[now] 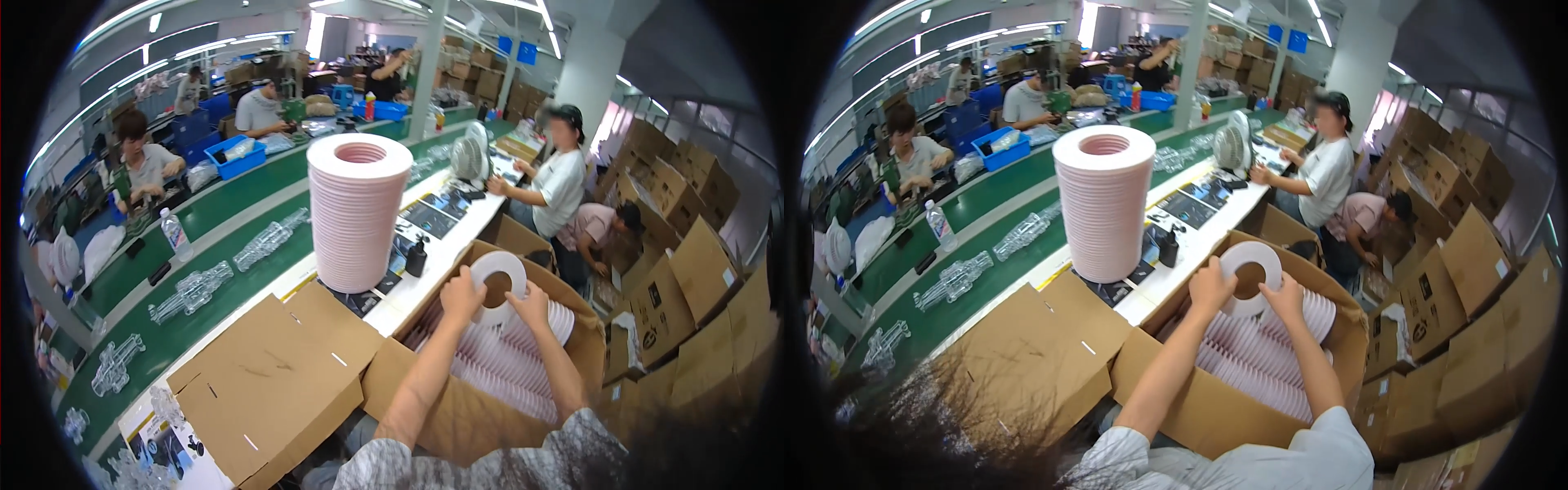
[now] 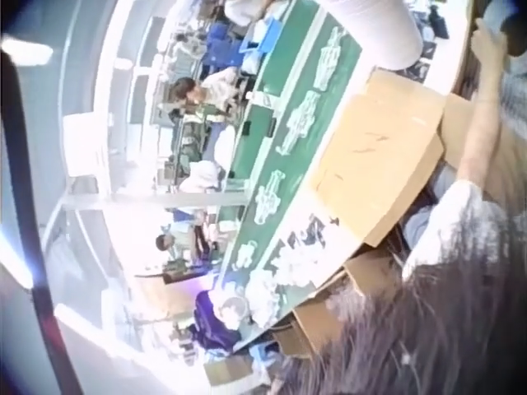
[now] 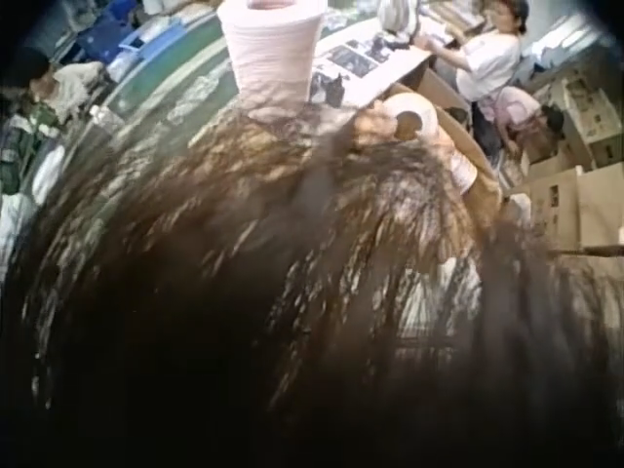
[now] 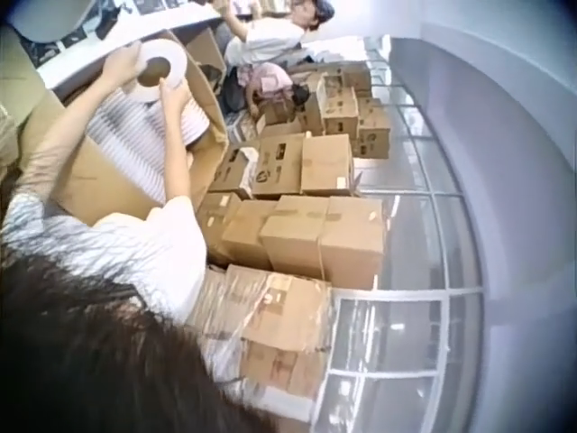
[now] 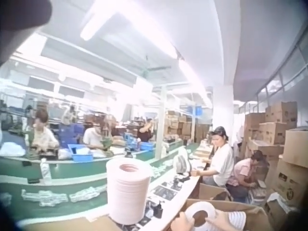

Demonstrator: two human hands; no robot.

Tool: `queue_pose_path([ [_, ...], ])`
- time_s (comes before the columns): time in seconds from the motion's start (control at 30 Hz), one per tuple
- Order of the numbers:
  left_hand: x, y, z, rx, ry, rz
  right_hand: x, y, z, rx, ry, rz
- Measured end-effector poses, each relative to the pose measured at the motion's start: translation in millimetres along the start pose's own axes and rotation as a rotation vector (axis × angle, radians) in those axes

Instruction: Stacking circular white components from a box onto a pile on an assembly line.

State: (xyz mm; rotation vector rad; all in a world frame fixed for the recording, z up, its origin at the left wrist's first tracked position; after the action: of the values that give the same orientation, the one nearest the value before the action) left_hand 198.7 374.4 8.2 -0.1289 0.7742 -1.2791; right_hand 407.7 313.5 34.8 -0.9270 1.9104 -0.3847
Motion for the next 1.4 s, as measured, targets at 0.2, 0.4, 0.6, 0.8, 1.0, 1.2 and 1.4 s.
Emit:
queue_pose_path([
  [0.2, 8.7, 12.6, 22.0, 0.249, 0.064, -0.097, -78.1, -17.2, 3.0, 0.350, -0.056, 0.083],
  [0.4, 10.5, 13.8, 18.3, 0.156, 0.149, -0.068, -250.2, -32.9, -136.8, 0.231, -0.366, 0.012],
  [0.6, 10.1, 30.1, 12.8, 0.084, 0.172, -0.155, -292.4, 49.7, -370.7, 0.183, -0.853, -0.247],
  [0.8, 16.6, 63.1, -2.3, -0.017, 0.179, -0.230, -246.6, 146.4, -462.0, 0.283, -0.977, -0.482],
  [1.0, 21.4, 38.4, 18.7, 0.100, 0.195, -0.280, -241.0, 179.2, -447.2, 0.340, -0.826, -0.611],
  [1.2, 13.2, 50.5, 4.3, 0.042, 0.204, -0.244, -234.3, 186.4, -451.2, 0.262, -0.821, -0.677],
  [1.4, 14.0, 72.5, -7.6, 0.149, 0.178, -0.291, -241.6, 187.9, -440.9, 0.281, -0.742, -0.705],
])
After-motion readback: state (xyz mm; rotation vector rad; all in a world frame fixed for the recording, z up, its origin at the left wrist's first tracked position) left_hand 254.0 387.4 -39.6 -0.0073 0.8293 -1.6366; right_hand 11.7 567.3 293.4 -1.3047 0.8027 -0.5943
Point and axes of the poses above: each hand's wrist, its own x-axis away from the middle knuckle, its own y-axis out of the palm, z = x × y, the point moved 10 cm from there along -x, towards the middle knuckle, and after that the axes turned 7 degrees about z, right-handed, at the moved point
